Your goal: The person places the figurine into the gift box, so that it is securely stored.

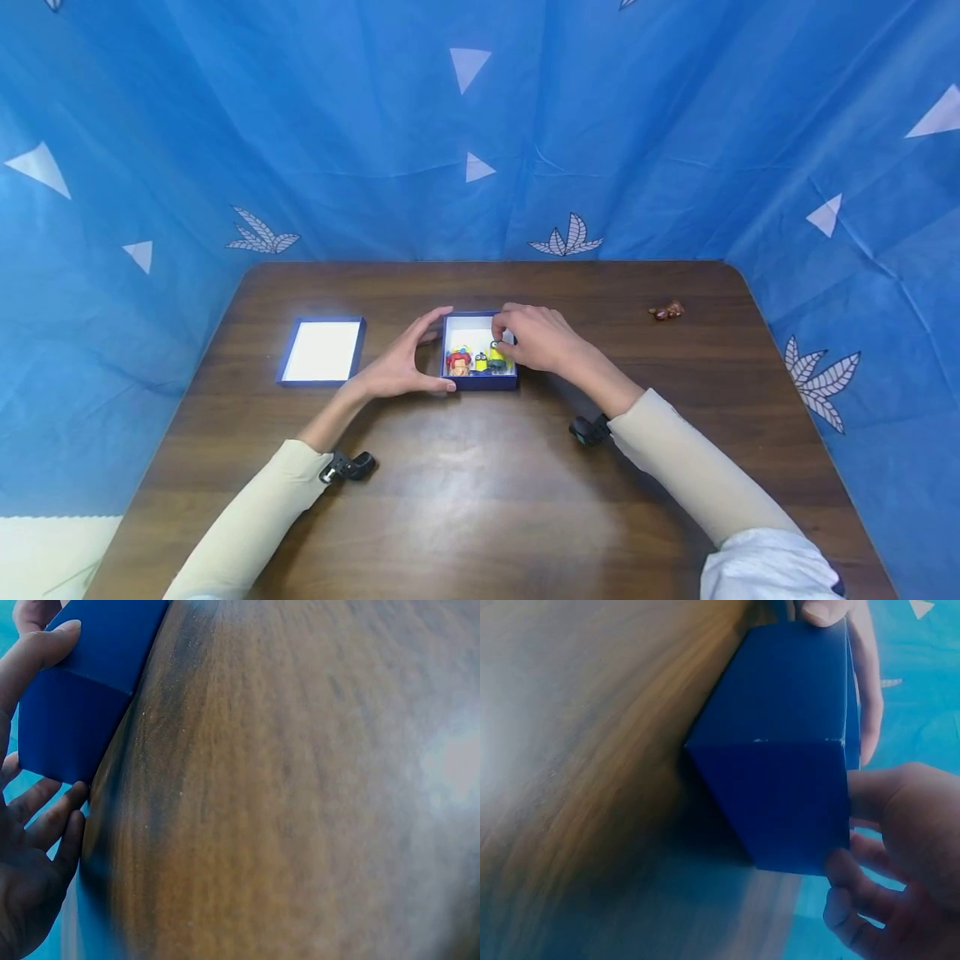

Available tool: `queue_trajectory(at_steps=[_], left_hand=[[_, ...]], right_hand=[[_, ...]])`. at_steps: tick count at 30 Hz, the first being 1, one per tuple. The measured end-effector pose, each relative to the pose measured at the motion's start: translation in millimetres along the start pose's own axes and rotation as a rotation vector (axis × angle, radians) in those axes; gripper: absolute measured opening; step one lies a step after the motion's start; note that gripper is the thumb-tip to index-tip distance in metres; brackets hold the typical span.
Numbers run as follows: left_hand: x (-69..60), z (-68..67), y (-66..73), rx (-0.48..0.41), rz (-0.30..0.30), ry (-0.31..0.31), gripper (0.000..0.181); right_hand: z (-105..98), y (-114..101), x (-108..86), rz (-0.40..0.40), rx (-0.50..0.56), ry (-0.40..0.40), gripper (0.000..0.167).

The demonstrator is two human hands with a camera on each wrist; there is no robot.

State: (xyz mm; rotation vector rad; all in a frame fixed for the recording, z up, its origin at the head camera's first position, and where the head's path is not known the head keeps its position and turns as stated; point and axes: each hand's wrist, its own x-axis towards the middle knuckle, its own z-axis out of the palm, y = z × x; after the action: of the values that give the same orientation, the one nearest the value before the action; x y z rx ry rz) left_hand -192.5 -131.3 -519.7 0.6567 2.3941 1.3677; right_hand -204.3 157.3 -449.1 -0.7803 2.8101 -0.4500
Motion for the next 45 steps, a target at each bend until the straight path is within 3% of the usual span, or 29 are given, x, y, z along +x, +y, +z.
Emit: queue_trajectory(at_steps=[6, 14, 21, 31, 39, 45], left_hand=[[0.4, 1.1, 0.5, 0.003, 0.003, -0.004, 0.125], [1.9, 2.3, 1.0, 0.021, 0.011, 0.001, 0.125], [1.8, 0.7, -0.2, 0.020, 0.010, 0.002, 0.124], [2.5, -1.1, 3.0, 0.020, 0.006, -0.004, 0.125], [1.6, -0.3, 2.4, 0.020, -0.004, -0.011, 0.123], [-0.1, -0.4, -1.5, 0.017, -0.004, 0.001, 0.124]], right_hand=[[-6.1, -4.7, 1.6, 0.010, -0.052, -0.067, 0.012], [-19.4, -9.5, 7.2, -0.026, -0.198, -0.105, 0.016], [-11.4, -14.5, 8.6, -0.082, -0.216, -0.177, 0.015], [-1.6, -1.7, -4.4, -0.042, 0.034, -0.091, 0.022], [9.9, 19.7, -21.5, -0.095, 0.340, 0.128, 0.024], [16.3, 43.8, -37.9, -0.078, 0.546, 0.308, 0.025]])
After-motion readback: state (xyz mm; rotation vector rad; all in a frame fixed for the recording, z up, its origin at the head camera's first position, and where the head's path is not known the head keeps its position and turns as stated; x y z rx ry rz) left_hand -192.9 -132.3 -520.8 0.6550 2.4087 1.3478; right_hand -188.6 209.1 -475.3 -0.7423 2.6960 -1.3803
